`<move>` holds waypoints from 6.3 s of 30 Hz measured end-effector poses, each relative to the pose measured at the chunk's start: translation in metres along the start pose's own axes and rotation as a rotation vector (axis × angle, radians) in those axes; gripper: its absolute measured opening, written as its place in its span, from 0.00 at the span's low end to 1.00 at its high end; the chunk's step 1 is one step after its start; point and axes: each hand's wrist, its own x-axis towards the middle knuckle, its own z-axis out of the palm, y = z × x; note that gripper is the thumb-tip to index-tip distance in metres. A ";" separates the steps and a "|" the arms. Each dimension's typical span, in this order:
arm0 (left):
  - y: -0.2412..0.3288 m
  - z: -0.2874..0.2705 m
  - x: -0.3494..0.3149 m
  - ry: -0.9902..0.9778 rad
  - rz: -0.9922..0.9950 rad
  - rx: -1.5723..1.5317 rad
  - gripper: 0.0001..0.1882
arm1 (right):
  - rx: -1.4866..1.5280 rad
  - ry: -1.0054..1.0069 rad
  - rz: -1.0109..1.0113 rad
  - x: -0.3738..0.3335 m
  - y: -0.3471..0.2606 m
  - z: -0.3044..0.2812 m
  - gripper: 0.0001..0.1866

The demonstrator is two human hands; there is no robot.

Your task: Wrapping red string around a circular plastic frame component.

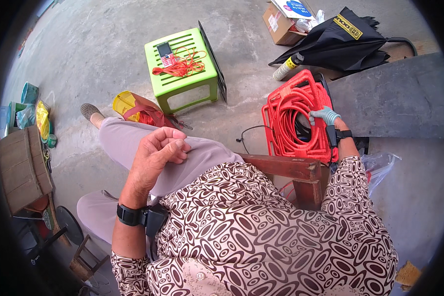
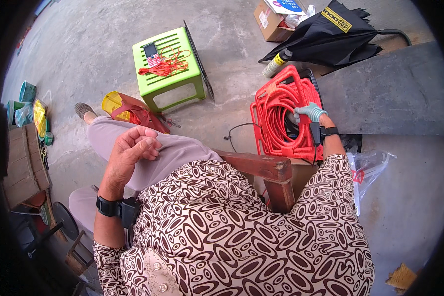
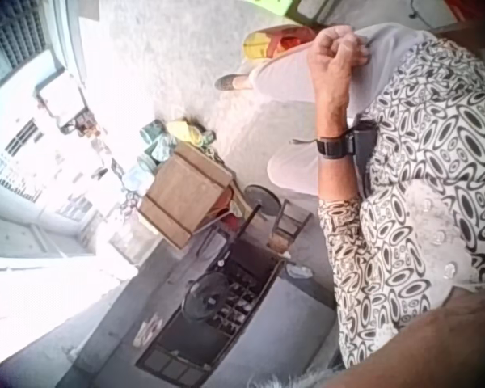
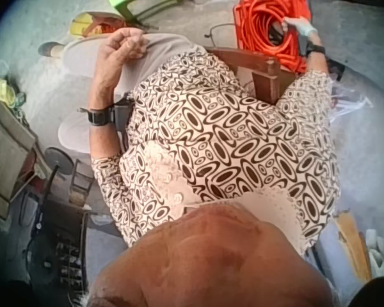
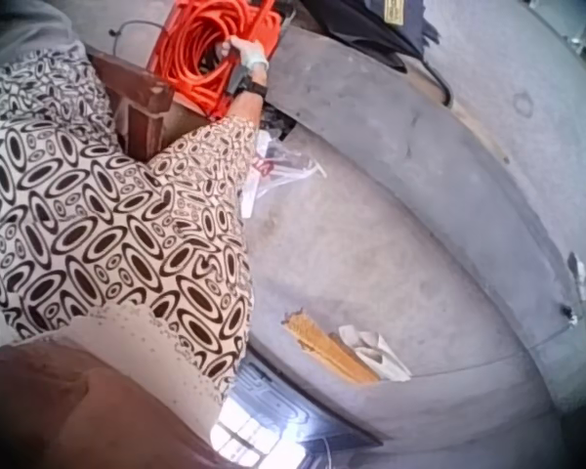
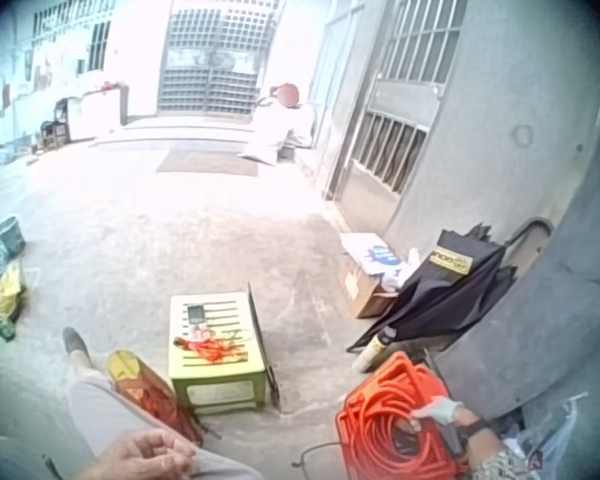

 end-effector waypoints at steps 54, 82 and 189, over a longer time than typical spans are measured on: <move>0.029 0.151 0.064 -0.508 0.659 0.409 0.27 | 0.200 0.543 -1.147 -0.109 -0.353 0.218 0.14; -0.037 0.087 0.093 -0.542 0.480 0.835 0.08 | 0.129 0.537 -0.760 -0.070 -0.191 0.073 0.15; -0.075 -0.045 -0.183 0.547 0.103 -0.287 0.10 | -0.589 -0.626 -1.533 -0.106 -0.291 0.488 0.16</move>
